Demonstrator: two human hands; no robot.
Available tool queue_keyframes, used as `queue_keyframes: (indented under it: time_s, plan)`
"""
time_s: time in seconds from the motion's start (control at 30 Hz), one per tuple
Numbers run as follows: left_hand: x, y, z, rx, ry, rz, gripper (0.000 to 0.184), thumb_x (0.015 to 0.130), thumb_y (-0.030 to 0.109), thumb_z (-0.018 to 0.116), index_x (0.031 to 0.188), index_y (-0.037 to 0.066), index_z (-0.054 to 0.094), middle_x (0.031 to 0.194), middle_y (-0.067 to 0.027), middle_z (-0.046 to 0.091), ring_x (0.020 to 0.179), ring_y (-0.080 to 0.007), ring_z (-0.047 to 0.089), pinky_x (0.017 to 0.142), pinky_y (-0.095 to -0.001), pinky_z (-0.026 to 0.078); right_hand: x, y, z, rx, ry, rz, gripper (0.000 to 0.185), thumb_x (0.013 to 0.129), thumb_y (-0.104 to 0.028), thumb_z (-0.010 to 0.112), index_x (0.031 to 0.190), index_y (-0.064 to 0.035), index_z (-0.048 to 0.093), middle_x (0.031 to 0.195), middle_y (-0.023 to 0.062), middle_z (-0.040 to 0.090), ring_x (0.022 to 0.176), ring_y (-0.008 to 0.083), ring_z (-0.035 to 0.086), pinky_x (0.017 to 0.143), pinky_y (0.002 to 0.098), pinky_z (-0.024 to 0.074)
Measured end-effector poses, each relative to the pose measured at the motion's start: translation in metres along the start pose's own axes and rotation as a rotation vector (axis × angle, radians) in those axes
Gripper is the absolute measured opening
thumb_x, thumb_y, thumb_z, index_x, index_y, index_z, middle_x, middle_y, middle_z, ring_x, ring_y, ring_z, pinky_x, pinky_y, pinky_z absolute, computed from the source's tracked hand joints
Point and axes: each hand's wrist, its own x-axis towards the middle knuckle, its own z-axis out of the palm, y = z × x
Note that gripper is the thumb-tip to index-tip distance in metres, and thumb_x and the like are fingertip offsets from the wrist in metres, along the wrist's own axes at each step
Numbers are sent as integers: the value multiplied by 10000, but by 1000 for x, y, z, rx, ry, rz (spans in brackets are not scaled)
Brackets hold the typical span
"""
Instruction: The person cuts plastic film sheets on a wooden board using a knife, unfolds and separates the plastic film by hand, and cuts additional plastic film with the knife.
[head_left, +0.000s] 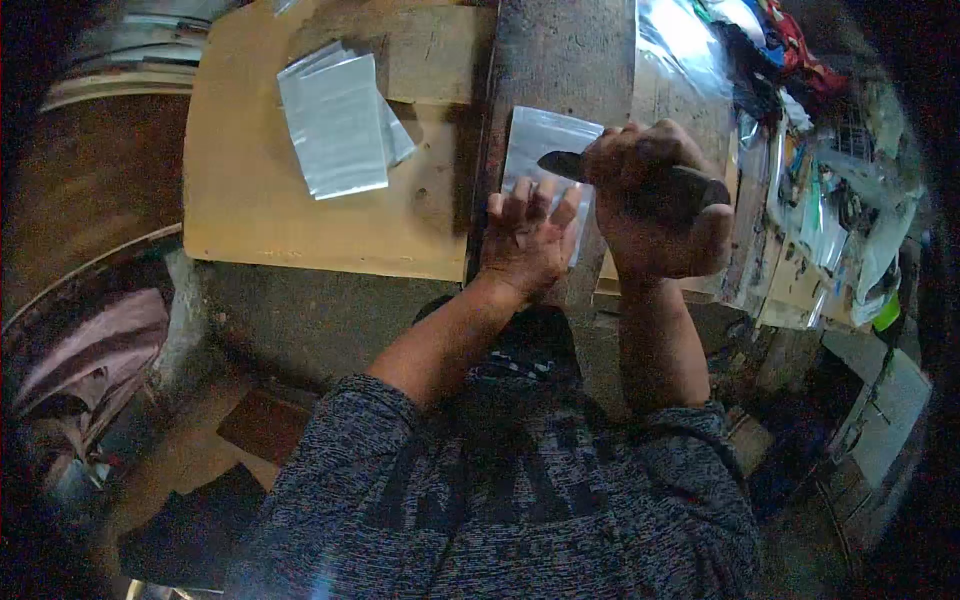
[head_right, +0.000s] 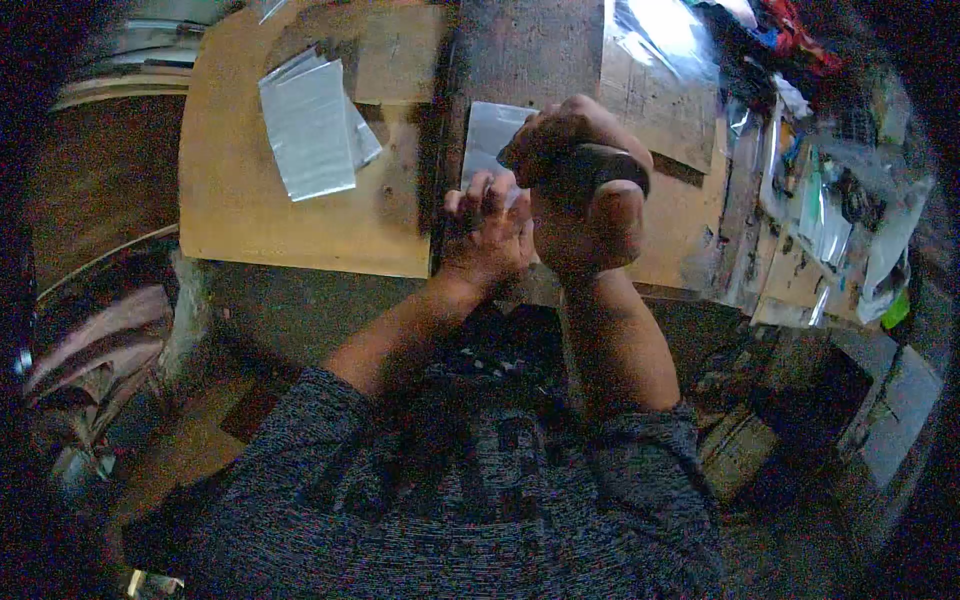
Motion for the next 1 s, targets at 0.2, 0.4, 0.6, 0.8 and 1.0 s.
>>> queue_keyframes:
  time_s: [0.2, 0.4, 0.6, 0.8, 1.0]
  plan:
    - [-1, 1, 3, -24, -27, -7, 489, 775, 330, 591, 1231, 184, 490, 1194, -101, 406, 1138, -296, 342, 856, -466, 296, -8, -4, -9, 80, -31, -152, 710, 691, -685, 604, 738, 7, 451, 714, 59, 407, 664, 197, 419, 592, 318, 349]
    - [3, 0, 1, 12, 28, -33, 475, 760, 329, 613, 1207, 204, 512, 1189, -69, 445, 1103, -283, 394, 816, -462, 324, -14, -11, -21, 124, -8, -206, 741, 678, -703, 608, 754, 20, 464, 714, 54, 400, 655, 191, 402, 575, 328, 342]
    - [8, 1, 1, 67, 42, -19, 492, 752, 334, 611, 1214, 202, 506, 1172, -73, 426, 1114, -288, 365, 808, -454, 320, -18, -23, -31, 86, 30, -93, 678, 678, -666, 605, 942, -47, 516, 744, 38, 391, 713, 204, 373, 724, 341, 317]
    - [3, 2, 0, 29, 4, -20, 502, 748, 330, 622, 1218, 207, 497, 1170, -75, 427, 1118, -284, 362, 818, -464, 328, -13, -16, -36, 16, 32, -129, 662, 708, -660, 580, 898, -30, 514, 740, 48, 398, 688, 204, 370, 654, 349, 312]
    - [-24, 4, -12, 21, -26, -3, 538, 720, 285, 647, 1239, 252, 508, 1174, -65, 458, 1108, -278, 417, 809, -443, 348, -19, -16, -37, -23, -38, -127, 659, 714, -663, 578, 840, -24, 480, 747, 52, 392, 698, 205, 375, 650, 346, 311]
